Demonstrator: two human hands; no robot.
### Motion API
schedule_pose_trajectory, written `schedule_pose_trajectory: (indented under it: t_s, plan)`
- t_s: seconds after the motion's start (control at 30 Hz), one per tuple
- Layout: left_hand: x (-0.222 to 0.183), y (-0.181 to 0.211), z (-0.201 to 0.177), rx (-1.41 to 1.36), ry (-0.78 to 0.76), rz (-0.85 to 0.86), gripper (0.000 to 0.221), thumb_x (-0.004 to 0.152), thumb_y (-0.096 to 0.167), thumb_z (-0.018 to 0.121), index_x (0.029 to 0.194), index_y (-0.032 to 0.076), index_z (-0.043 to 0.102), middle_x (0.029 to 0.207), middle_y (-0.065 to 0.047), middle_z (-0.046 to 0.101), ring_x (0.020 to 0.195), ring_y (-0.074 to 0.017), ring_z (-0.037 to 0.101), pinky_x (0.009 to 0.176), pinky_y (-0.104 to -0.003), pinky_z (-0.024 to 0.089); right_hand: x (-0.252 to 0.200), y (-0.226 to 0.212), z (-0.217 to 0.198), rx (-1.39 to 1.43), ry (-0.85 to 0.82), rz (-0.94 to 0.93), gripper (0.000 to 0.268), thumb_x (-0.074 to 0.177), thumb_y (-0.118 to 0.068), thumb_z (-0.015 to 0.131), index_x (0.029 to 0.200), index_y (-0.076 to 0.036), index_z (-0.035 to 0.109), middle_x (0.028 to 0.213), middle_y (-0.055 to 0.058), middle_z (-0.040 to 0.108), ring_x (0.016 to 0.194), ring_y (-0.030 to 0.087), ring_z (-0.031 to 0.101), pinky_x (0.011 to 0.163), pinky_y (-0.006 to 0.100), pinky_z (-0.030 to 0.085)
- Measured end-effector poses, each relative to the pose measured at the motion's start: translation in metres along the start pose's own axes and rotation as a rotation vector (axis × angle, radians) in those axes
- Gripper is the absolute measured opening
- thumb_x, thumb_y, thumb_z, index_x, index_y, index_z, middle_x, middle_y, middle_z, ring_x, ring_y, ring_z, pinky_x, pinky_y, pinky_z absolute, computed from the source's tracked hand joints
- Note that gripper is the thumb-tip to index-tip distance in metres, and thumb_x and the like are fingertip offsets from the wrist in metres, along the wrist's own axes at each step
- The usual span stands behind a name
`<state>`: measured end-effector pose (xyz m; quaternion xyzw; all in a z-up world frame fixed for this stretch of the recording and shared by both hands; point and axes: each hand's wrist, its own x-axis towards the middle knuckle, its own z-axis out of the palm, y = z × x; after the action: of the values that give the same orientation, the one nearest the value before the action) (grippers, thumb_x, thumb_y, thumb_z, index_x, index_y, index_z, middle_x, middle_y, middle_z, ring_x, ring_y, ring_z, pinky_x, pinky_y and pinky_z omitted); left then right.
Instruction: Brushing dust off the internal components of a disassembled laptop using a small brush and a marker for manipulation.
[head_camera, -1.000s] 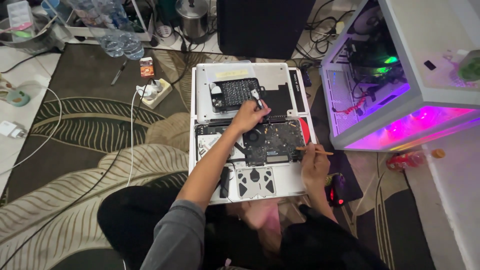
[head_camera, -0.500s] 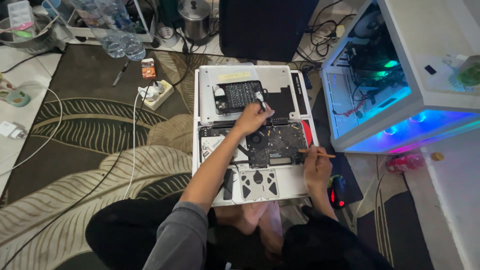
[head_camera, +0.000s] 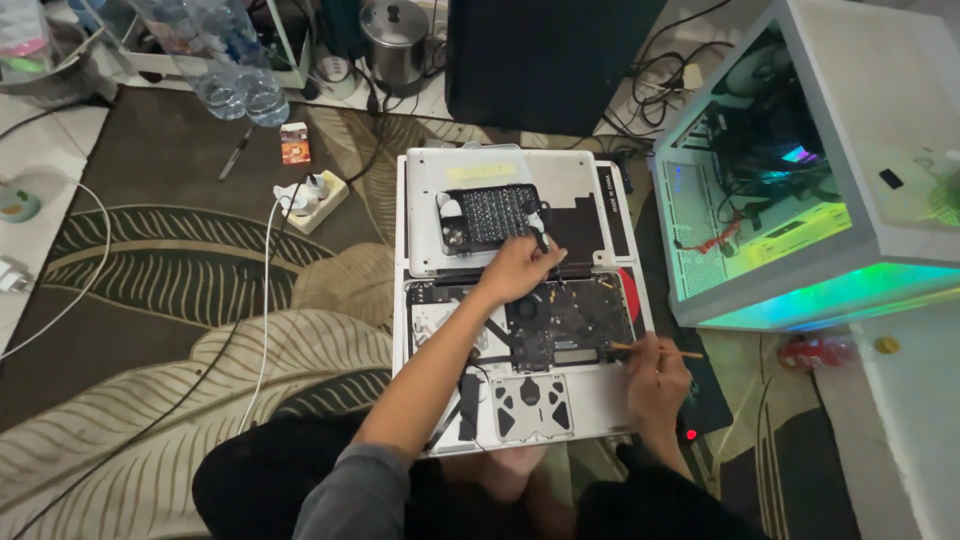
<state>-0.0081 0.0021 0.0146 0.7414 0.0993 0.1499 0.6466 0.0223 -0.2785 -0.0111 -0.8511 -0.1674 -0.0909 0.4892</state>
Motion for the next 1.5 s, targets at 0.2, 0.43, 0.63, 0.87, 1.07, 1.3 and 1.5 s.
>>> schedule_pose_trajectory:
  t_s: [0.2, 0.43, 0.63, 0.87, 1.07, 1.3, 1.5]
  plan:
    - [0.004, -0.009, 0.0, -0.053, -0.04, 0.025, 0.019, 0.094, 0.025, 0.066, 0.093, 0.007, 0.074, 0.061, -0.009, 0.069, 0.061, -0.0198, 0.067, 0.063, -0.032, 0.053, 0.001, -0.001, -0.001, 0.006, -0.073, 0.02, 0.044, 0.114, -0.028, 0.048, 0.078, -0.011, 0.066, 0.049, 0.006, 0.056, 0.054, 0.024, 0.061, 0.063, 0.034, 0.048]
    - [0.009, 0.027, 0.008, 0.033, -0.251, 0.031, 0.019, 0.097, 0.02, 0.063, 0.097, 0.004, 0.074, 0.065, -0.005, 0.072, 0.047, -0.0082, 0.06, 0.044, -0.021, 0.043, 0.013, -0.017, 0.005, 0.109, -0.199, 0.061, 0.033, 0.109, -0.018, 0.047, 0.089, 0.0, 0.067, 0.061, 0.004, 0.058, 0.054, 0.014, 0.051, 0.057, 0.026, 0.042]
    - [0.005, 0.038, 0.021, 0.081, -0.37, 0.138, 0.028, 0.09, 0.03, 0.071, 0.076, 0.005, 0.073, 0.061, -0.013, 0.069, 0.06, -0.028, 0.069, 0.06, -0.037, 0.055, 0.012, 0.0, 0.016, 0.241, -0.1, -0.009, 0.039, 0.112, -0.023, 0.052, 0.081, -0.007, 0.069, 0.05, 0.003, 0.057, 0.056, 0.017, 0.061, 0.067, 0.027, 0.048]
    - [0.0, 0.041, 0.018, 0.079, -0.363, 0.064, 0.041, 0.089, 0.036, 0.069, 0.06, 0.007, 0.071, 0.055, -0.012, 0.067, 0.056, -0.0276, 0.068, 0.058, -0.038, 0.053, 0.009, 0.007, 0.013, 0.205, -0.158, -0.095, 0.029, 0.107, -0.017, 0.058, 0.081, -0.01, 0.069, 0.053, 0.001, 0.06, 0.055, 0.015, 0.061, 0.066, 0.027, 0.047]
    - [-0.002, 0.037, 0.02, 0.063, -0.337, 0.053, 0.034, 0.087, 0.031, 0.07, 0.064, 0.006, 0.072, 0.057, -0.009, 0.068, 0.059, -0.0244, 0.069, 0.059, -0.038, 0.054, 0.011, -0.009, 0.005, 0.157, -0.238, -0.09, 0.027, 0.105, -0.018, 0.059, 0.083, -0.009, 0.07, 0.053, 0.003, 0.061, 0.053, 0.017, 0.058, 0.065, 0.03, 0.047]
    - [-0.001, 0.025, 0.023, 0.009, -0.301, 0.099, 0.019, 0.088, 0.025, 0.072, 0.08, 0.008, 0.075, 0.06, -0.006, 0.07, 0.064, -0.0189, 0.071, 0.064, -0.034, 0.056, 0.005, 0.011, 0.001, 0.068, -0.219, -0.147, 0.023, 0.106, -0.019, 0.057, 0.09, -0.012, 0.072, 0.056, 0.0, 0.064, 0.054, 0.016, 0.06, 0.061, 0.027, 0.045]
    - [-0.003, 0.037, 0.018, 0.076, -0.321, 0.064, 0.034, 0.089, 0.027, 0.068, 0.064, 0.004, 0.071, 0.056, -0.01, 0.068, 0.054, -0.0229, 0.067, 0.056, -0.035, 0.052, 0.004, 0.002, 0.0, -0.009, -0.125, -0.114, 0.032, 0.111, -0.025, 0.055, 0.086, -0.014, 0.072, 0.058, 0.001, 0.062, 0.059, 0.023, 0.062, 0.068, 0.033, 0.048]
